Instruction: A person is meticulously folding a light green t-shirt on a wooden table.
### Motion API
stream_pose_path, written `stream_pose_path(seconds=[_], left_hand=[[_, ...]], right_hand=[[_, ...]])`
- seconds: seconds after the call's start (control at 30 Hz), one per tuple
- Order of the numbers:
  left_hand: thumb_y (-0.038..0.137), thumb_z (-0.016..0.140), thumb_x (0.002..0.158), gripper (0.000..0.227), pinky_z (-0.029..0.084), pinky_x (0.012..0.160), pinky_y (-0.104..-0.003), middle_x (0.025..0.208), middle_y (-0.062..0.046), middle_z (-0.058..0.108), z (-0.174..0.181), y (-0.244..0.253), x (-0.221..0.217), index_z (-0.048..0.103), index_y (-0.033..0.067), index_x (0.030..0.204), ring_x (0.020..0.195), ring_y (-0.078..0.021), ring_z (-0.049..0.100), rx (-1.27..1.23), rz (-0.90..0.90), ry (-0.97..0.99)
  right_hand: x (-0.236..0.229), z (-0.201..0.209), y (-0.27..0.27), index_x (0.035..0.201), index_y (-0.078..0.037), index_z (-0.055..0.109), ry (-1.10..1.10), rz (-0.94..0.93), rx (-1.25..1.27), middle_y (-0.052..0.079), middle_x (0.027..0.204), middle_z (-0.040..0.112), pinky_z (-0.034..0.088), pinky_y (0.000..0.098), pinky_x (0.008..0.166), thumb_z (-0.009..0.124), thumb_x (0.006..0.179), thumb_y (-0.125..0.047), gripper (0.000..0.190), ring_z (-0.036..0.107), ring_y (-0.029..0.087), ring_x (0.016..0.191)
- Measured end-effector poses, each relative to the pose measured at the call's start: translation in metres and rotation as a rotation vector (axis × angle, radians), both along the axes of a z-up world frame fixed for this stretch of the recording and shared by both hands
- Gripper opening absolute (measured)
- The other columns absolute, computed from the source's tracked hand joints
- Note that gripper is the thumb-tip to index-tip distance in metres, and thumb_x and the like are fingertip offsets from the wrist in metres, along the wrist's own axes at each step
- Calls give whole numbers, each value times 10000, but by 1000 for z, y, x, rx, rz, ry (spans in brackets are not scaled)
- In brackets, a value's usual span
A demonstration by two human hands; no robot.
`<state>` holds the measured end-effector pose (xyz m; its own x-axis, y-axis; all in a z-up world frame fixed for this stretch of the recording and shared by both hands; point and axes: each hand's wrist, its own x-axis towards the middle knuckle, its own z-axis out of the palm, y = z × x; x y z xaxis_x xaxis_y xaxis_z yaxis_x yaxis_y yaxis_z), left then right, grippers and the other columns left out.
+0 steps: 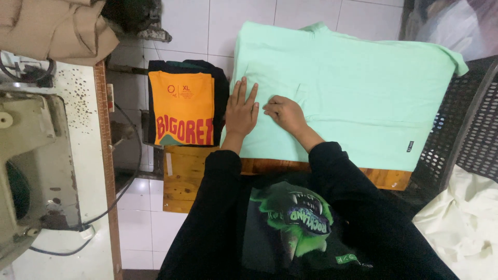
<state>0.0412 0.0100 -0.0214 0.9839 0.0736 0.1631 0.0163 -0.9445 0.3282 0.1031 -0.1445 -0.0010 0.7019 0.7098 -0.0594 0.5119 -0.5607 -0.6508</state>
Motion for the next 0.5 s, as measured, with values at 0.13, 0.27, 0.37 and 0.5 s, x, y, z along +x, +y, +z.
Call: stream_pose_path(seconds=[0.13,0.27,0.37,0.5], left_hand=[[304,329,918,440,363,904,-385,1409,-109,220,1,0,2,308,237,1352,1286,-272,241,17,18,-32],[290,358,908,444,357,905,-393,1404,-117,235,4,1,3,323,223,1346,1281,-280,251,18,4,-41],[298,358,907,443,362,898,-392,1399,-123,246,6,0,1,334,219,1342,1278,-282,258,23,12,-26],[310,360,907,478,296,948,-454,1415,-123,207,5,-1,0,284,188,1363,1289,-279,232,1,26,57]], right_hand=[[-5,-1,0,793,-145,635,-256,42,-45,-1,814,557,480,291,576,596,816,-156,46,575,212,732],[-2,-14,-2,848,-153,608,16,-182,59,-10,806,560,482,326,547,581,832,-182,43,576,242,719],[6,-12,-16,895,-58,548,107,-802,363,75,774,490,507,272,473,465,882,-44,85,579,213,664],[16,7,-31,1030,-102,509,-108,-819,-24,57,934,451,413,374,712,520,868,-182,180,499,253,855]])
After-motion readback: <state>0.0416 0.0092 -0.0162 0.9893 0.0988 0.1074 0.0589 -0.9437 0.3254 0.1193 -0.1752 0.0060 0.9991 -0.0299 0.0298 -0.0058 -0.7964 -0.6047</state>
